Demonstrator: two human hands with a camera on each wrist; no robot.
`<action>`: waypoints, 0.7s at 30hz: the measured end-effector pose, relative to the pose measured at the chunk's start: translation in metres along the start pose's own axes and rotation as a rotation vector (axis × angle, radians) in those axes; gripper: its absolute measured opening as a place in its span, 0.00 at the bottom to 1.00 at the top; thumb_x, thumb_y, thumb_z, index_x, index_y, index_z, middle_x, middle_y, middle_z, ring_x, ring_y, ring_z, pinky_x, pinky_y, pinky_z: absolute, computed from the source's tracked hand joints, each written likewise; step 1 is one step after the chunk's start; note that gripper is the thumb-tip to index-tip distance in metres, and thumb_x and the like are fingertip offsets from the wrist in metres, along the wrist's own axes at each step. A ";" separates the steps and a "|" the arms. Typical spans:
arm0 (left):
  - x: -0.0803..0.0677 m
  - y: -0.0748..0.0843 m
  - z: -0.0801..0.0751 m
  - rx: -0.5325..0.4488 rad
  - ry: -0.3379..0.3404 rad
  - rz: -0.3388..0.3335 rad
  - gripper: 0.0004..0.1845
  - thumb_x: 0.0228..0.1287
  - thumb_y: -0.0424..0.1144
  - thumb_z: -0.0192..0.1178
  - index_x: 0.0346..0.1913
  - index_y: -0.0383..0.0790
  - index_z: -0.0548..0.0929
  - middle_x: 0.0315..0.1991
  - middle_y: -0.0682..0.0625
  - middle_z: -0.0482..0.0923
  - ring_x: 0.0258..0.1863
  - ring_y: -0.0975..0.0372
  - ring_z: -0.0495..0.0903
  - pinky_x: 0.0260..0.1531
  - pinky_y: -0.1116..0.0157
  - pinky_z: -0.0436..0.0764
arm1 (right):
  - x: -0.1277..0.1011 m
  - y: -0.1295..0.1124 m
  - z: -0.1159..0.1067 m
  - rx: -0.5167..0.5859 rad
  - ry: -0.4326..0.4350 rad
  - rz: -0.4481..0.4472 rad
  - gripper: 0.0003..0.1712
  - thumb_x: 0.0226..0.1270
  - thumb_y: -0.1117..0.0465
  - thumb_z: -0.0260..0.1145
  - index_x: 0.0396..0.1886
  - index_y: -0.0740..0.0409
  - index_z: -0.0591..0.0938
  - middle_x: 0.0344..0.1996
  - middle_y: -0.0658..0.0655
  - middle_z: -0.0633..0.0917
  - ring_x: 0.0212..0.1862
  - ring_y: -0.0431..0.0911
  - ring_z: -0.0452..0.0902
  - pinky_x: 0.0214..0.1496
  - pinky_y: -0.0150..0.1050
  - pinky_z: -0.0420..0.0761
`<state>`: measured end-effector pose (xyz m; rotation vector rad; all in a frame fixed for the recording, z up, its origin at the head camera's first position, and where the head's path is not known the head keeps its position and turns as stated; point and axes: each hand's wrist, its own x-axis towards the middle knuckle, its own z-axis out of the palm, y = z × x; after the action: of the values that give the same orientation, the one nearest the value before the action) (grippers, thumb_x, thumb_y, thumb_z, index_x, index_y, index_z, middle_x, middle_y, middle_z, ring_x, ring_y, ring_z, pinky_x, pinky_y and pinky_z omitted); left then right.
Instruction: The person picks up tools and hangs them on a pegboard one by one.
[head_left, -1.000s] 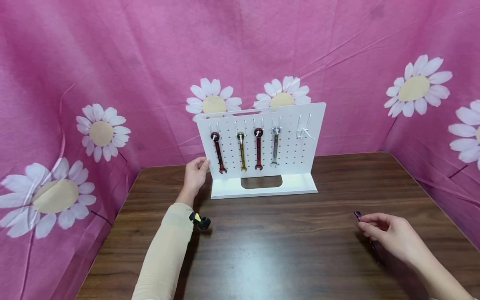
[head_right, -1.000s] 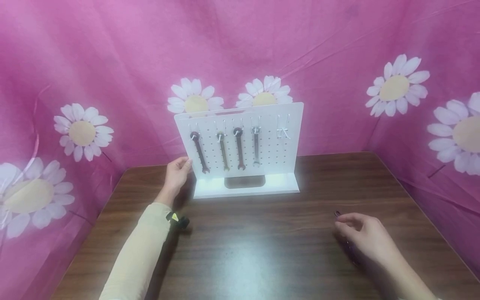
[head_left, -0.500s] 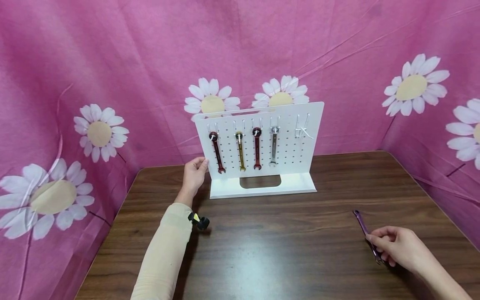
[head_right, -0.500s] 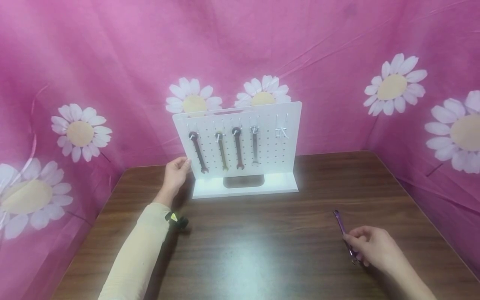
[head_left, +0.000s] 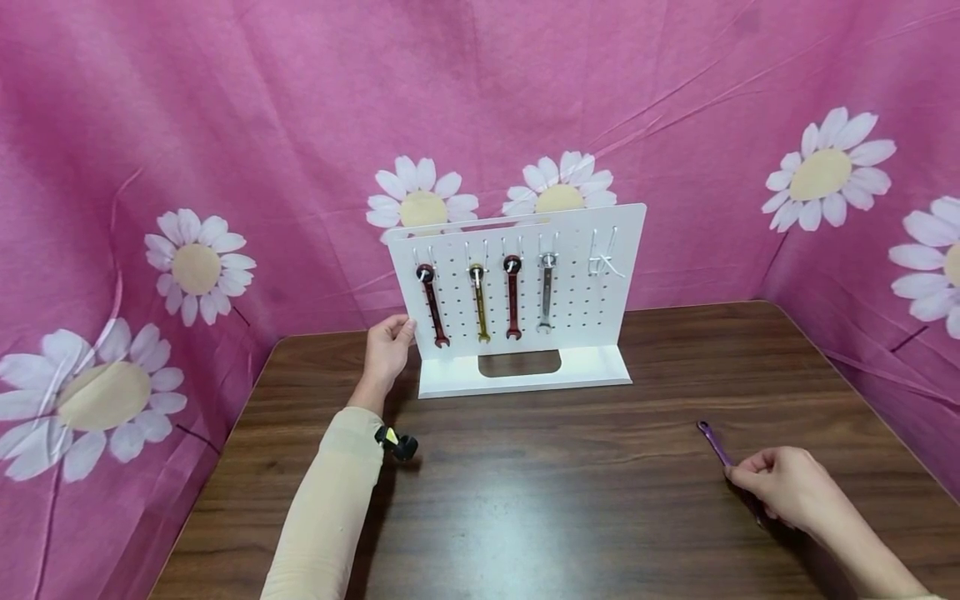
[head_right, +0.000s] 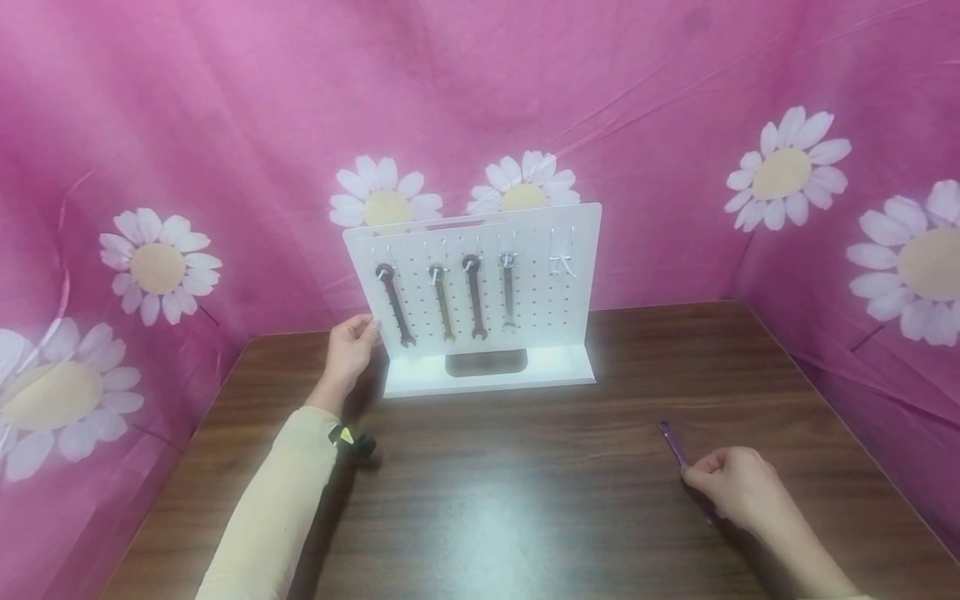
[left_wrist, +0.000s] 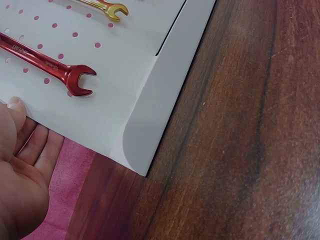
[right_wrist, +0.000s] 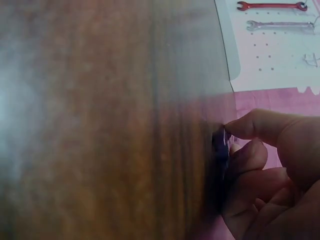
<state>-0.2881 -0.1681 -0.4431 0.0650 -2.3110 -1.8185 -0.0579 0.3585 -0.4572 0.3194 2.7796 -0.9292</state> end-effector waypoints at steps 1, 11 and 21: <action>0.000 0.000 0.000 -0.002 0.000 0.001 0.14 0.82 0.35 0.60 0.57 0.26 0.86 0.53 0.29 0.88 0.43 0.61 0.88 0.58 0.58 0.89 | 0.001 0.000 0.000 -0.011 -0.001 -0.003 0.12 0.72 0.54 0.71 0.33 0.58 0.86 0.15 0.46 0.79 0.19 0.41 0.74 0.20 0.36 0.75; -0.001 0.000 -0.002 0.014 -0.011 0.001 0.14 0.83 0.35 0.60 0.58 0.26 0.86 0.55 0.29 0.88 0.46 0.58 0.87 0.60 0.55 0.87 | -0.001 0.001 -0.001 -0.062 -0.007 -0.085 0.13 0.75 0.54 0.70 0.31 0.56 0.86 0.20 0.47 0.80 0.23 0.37 0.72 0.27 0.32 0.71; 0.000 -0.002 -0.002 0.010 -0.019 0.002 0.15 0.83 0.35 0.59 0.58 0.26 0.86 0.55 0.29 0.88 0.45 0.60 0.87 0.62 0.51 0.86 | -0.008 -0.006 -0.004 0.080 0.026 -0.085 0.14 0.78 0.54 0.70 0.41 0.63 0.90 0.22 0.45 0.82 0.22 0.37 0.73 0.29 0.35 0.72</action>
<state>-0.2880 -0.1704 -0.4442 0.0471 -2.3325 -1.8140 -0.0527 0.3549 -0.4490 0.2281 2.8039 -1.0658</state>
